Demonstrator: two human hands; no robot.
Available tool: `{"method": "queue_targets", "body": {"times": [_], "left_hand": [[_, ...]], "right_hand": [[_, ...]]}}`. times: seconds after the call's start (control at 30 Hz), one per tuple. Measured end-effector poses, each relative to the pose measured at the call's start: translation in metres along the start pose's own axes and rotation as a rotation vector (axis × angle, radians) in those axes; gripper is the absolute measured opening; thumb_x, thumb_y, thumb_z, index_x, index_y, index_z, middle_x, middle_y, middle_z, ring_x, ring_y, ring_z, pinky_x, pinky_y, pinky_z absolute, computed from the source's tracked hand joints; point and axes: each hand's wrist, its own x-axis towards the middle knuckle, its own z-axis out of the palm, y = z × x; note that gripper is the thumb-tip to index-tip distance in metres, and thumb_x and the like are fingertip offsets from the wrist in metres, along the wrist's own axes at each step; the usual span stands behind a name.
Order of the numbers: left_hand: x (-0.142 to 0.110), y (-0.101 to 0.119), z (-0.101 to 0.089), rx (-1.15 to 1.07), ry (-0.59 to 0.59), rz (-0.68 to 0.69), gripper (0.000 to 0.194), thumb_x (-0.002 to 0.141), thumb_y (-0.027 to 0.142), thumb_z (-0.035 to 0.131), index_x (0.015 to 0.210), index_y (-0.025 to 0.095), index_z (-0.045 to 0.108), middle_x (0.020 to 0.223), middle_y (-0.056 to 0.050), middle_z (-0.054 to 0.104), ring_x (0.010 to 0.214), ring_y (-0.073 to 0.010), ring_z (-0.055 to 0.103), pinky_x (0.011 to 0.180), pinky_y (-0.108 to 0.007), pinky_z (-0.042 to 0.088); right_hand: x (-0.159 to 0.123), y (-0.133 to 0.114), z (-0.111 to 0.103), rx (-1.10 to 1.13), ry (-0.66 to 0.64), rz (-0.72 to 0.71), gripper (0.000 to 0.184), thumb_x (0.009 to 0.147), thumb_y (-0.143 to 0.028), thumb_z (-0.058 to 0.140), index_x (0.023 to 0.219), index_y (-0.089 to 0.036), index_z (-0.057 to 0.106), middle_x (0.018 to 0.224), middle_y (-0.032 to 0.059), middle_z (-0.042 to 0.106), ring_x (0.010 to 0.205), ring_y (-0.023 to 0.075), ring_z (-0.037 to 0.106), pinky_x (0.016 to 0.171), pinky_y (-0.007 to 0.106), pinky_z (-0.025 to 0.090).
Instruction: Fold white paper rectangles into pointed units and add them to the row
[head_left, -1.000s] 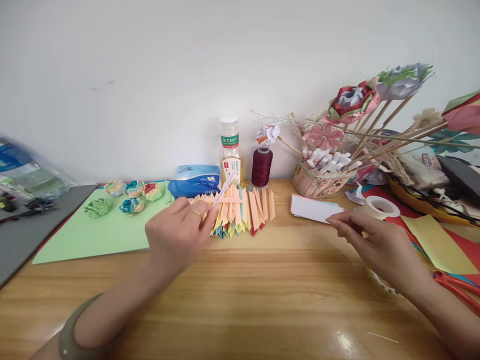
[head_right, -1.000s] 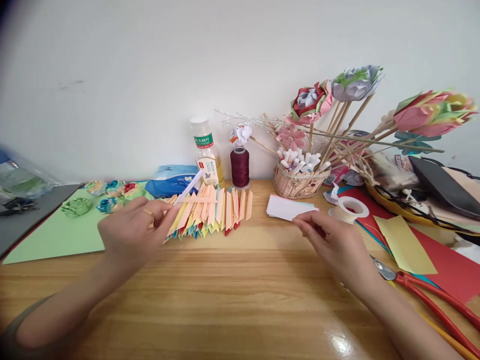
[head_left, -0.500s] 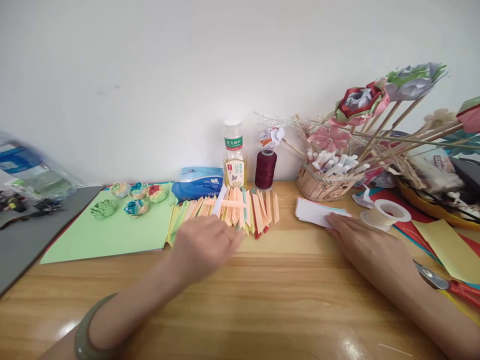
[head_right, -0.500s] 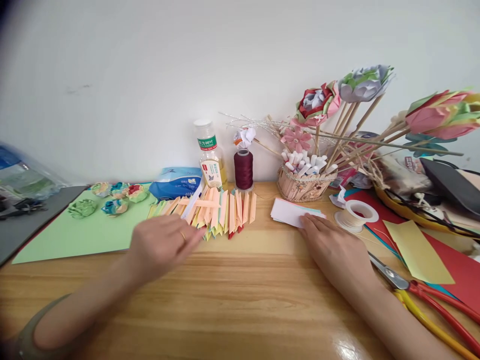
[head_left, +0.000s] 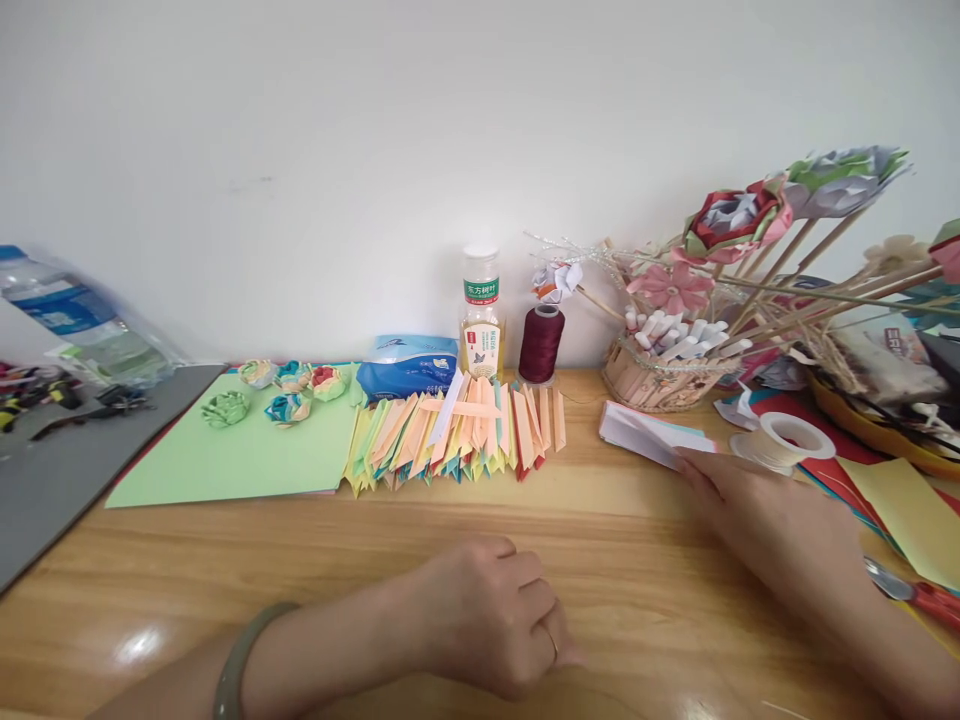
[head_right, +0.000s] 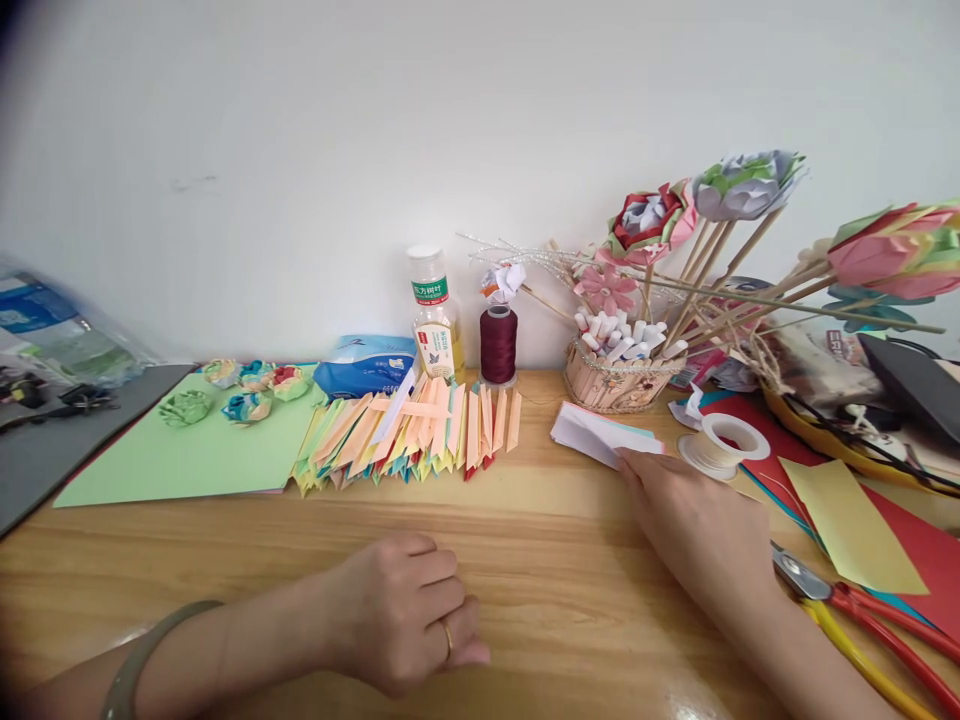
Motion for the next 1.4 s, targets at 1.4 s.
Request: {"method": "queue_targets", "body": {"times": [1.4], "left_hand": [[0.000, 0.006, 0.011, -0.433, -0.241, -0.981, 0.010, 0.075, 0.011, 0.046, 0.071, 0.019, 0.050, 0.064, 0.001, 0.059, 0.058, -0.0161, 0.056, 0.053, -0.024, 0.037]], "right_hand": [[-0.027, -0.060, 0.001, 0.336, -0.434, 0.050, 0.003, 0.088, -0.026, 0.041, 0.089, -0.024, 0.041, 0.069, -0.0021, 0.059, 0.055, 0.0154, 0.058, 0.048, 0.025, 0.041]]}}
